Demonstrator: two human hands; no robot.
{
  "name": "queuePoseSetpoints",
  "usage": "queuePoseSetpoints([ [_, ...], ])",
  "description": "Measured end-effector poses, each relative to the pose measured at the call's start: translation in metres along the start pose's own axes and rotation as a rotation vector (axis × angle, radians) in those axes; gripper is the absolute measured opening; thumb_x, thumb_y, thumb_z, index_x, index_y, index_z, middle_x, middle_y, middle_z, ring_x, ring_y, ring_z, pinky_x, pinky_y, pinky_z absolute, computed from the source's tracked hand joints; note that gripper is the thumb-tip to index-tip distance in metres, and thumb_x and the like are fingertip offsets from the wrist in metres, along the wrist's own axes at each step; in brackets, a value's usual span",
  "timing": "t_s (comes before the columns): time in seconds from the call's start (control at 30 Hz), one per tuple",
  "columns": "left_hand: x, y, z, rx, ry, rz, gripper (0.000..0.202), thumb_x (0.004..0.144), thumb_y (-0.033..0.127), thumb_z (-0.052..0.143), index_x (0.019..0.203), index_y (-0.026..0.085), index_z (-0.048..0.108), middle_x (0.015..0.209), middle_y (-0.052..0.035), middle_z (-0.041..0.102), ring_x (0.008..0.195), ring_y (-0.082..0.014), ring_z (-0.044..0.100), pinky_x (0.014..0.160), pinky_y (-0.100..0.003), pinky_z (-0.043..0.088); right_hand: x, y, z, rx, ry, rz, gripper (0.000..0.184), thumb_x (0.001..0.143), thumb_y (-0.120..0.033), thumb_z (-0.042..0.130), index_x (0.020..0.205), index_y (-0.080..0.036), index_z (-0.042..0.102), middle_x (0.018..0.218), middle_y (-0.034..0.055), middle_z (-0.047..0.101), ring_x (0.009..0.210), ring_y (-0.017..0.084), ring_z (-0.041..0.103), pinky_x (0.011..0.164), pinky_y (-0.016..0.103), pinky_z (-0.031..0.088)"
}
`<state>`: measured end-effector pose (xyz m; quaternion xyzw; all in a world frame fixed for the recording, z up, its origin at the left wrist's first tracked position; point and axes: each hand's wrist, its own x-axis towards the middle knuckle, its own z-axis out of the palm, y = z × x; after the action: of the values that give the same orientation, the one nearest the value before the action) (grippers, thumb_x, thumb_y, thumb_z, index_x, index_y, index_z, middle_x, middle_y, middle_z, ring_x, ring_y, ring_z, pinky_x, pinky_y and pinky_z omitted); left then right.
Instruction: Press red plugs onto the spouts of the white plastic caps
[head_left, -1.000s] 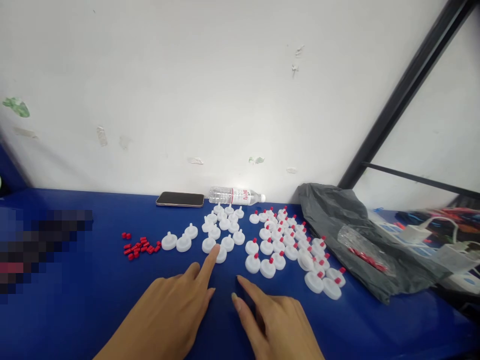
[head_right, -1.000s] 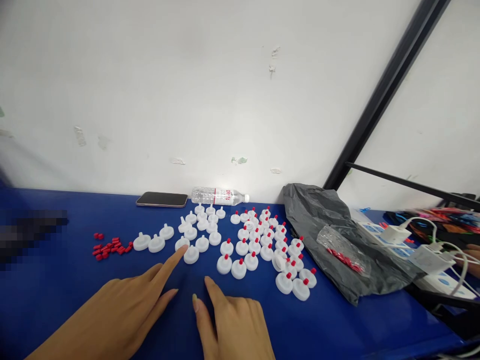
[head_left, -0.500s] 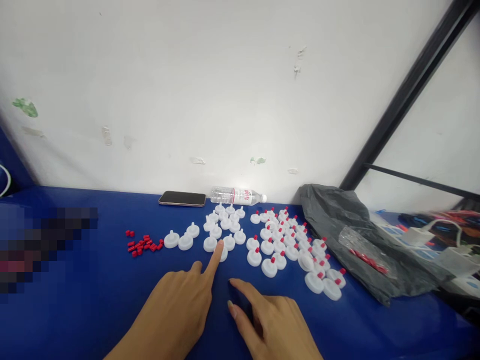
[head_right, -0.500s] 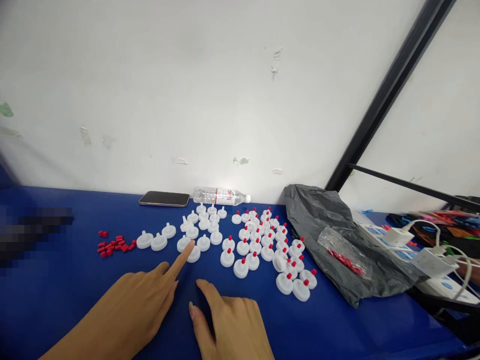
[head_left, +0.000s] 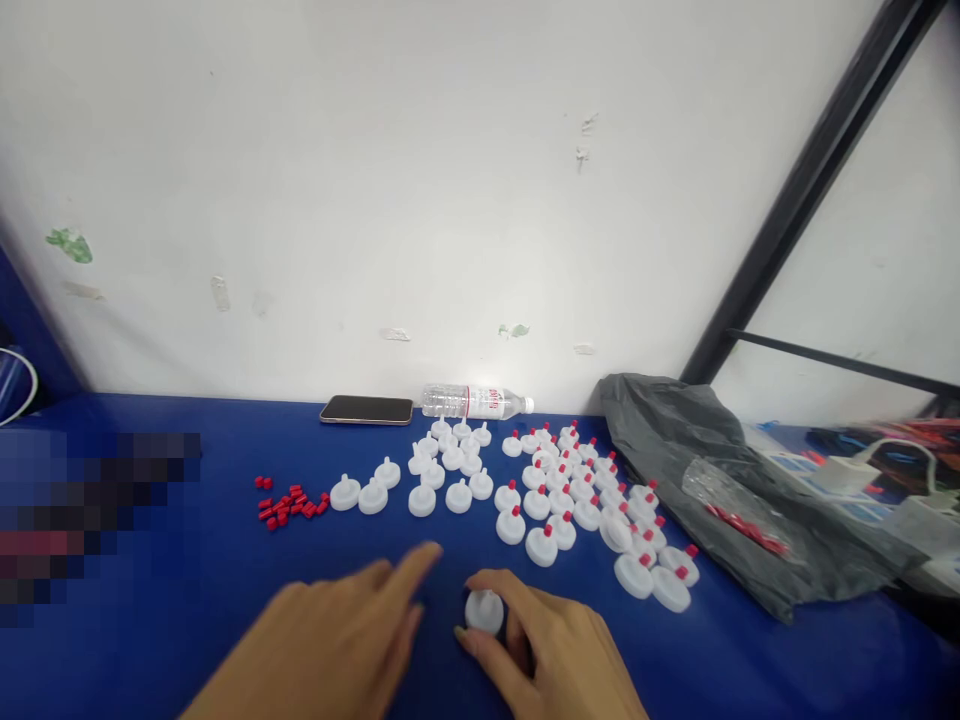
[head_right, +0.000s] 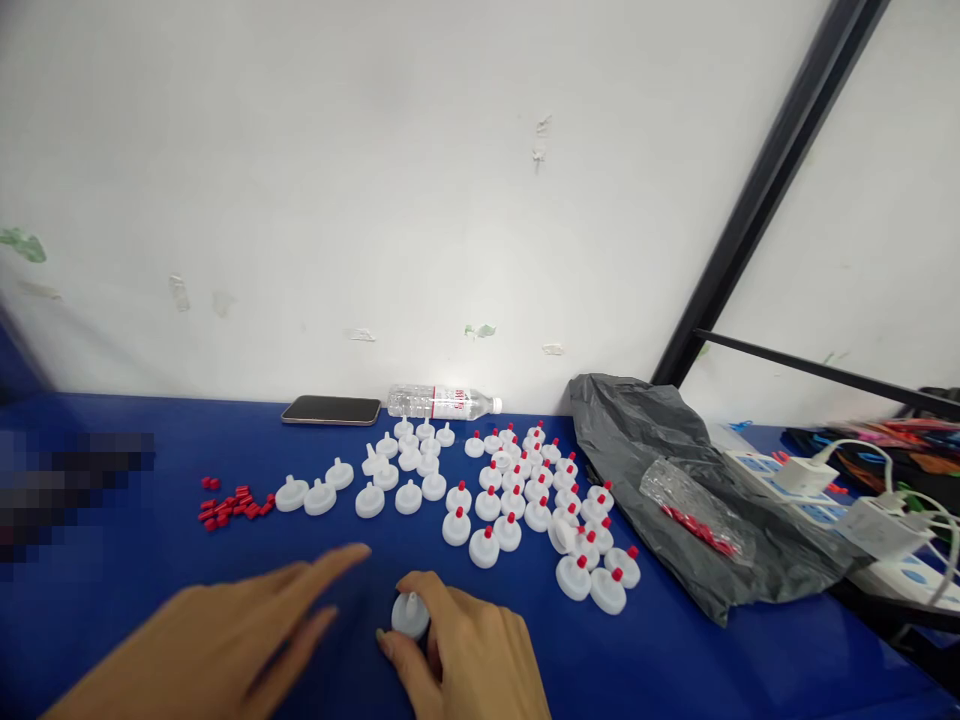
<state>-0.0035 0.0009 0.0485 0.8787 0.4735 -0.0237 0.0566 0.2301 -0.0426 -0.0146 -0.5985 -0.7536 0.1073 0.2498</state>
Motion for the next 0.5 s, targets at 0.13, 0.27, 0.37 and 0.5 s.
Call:
queuePoseSetpoints([
  [0.13,0.003,-0.048,-0.018,0.128,0.093,-0.413,0.060,0.111,0.021,0.017,0.154,0.015,0.059,0.145,-0.0226,0.072,0.117,-0.0447,0.078,0.093,-0.064,0.063,0.002,-0.004,-0.005,0.003,-0.036,0.009,0.020,0.099,-0.033,0.073,0.119,-0.036,0.072,0.075,-0.0090,0.073,0.060,0.015,0.071,0.057,0.025,0.040],
  [0.27,-0.001,-0.083,-0.021,0.158,0.151,-0.533,0.055,0.110,0.022,0.023,0.140,0.009,0.067,0.134,-0.0257,0.076,0.112,-0.0487,0.079,0.098,-0.067,0.056,0.002,-0.004,-0.005,0.011,-0.051,0.023,0.019,0.099,-0.033,0.071,0.118,-0.037,0.072,0.076,-0.0089,0.072,0.061,0.015,0.071,0.057,0.026,0.039],
  [0.37,-0.005,-0.087,-0.020,0.129,0.193,-0.511,0.041,0.105,0.028,0.042,0.132,0.020,0.072,0.113,-0.0155,0.083,0.104,-0.0375,0.081,0.093,-0.049,0.059,0.001,-0.002,-0.004,0.017,-0.047,0.010,0.022,0.098,-0.031,0.071,0.119,-0.037,0.072,0.077,-0.0089,0.072,0.060,0.015,0.071,0.056,0.026,0.039],
  [0.5,-0.003,-0.082,-0.022,0.086,0.256,-0.425,0.033,0.098,0.035,0.056,0.124,0.028,0.075,0.106,-0.0104,0.083,0.103,-0.0320,0.080,0.086,-0.038,0.058,0.001,0.000,0.000,0.012,0.012,-0.033,0.027,0.096,-0.029,0.073,0.121,-0.038,0.072,0.079,-0.0094,0.074,0.060,0.014,0.072,0.055,0.025,0.041],
])
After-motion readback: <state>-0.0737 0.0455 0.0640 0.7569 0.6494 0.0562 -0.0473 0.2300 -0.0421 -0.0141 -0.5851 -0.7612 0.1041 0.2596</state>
